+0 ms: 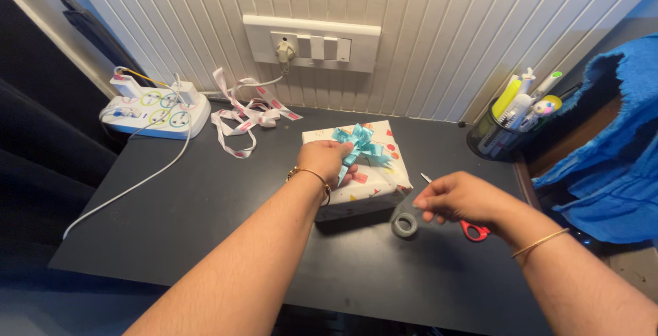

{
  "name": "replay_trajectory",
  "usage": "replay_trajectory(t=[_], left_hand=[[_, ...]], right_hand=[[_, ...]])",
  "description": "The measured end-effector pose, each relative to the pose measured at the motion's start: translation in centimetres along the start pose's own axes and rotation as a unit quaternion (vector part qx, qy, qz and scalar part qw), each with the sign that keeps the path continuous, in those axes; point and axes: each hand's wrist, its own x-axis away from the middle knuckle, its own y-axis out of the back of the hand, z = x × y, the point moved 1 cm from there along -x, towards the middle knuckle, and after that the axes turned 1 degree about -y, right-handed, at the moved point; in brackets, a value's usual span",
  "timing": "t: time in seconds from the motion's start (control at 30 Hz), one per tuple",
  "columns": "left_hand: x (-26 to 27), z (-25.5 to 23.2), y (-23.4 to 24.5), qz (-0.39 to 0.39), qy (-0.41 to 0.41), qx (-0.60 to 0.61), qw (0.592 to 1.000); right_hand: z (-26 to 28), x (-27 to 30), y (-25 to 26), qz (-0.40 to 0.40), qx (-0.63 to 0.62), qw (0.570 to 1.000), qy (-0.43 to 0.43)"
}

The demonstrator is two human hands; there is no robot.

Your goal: The person secures a small box wrapped in patterned paper using clear tape and scissors. They then attach a light blue decorative bow to the top of the box, adjusting it to ensure it is centered and secure.

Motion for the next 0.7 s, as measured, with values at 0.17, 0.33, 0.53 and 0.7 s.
replay_trajectory(t=[0.17,0.33,0.53,0.7], left_hand=[[0.1,0.6,-1.0,-0.012,-0.013,0.012,1.000],[1.4,0.5,-1.1,-0.058,-0.051,-0.068,0.995],[2.2,-0.4,-0.8,-0.067,-0.036,-0.064,0.995],[2.3,-0.6,-0.4,-0.041,0.018,-0.042,0.998]], right_hand=[[-1.9,0.0,-5.2,0.118,-0.080,0.990,-0.001],[-3.8,-0.8,-7.5,0.125,-0.059,0.989,0.045],[0.0,1.4,-4.6,0.014,0.285,0.958,0.019],[6.6,3.8,-3.4,-0.257,0.215,0.917,0.217]])
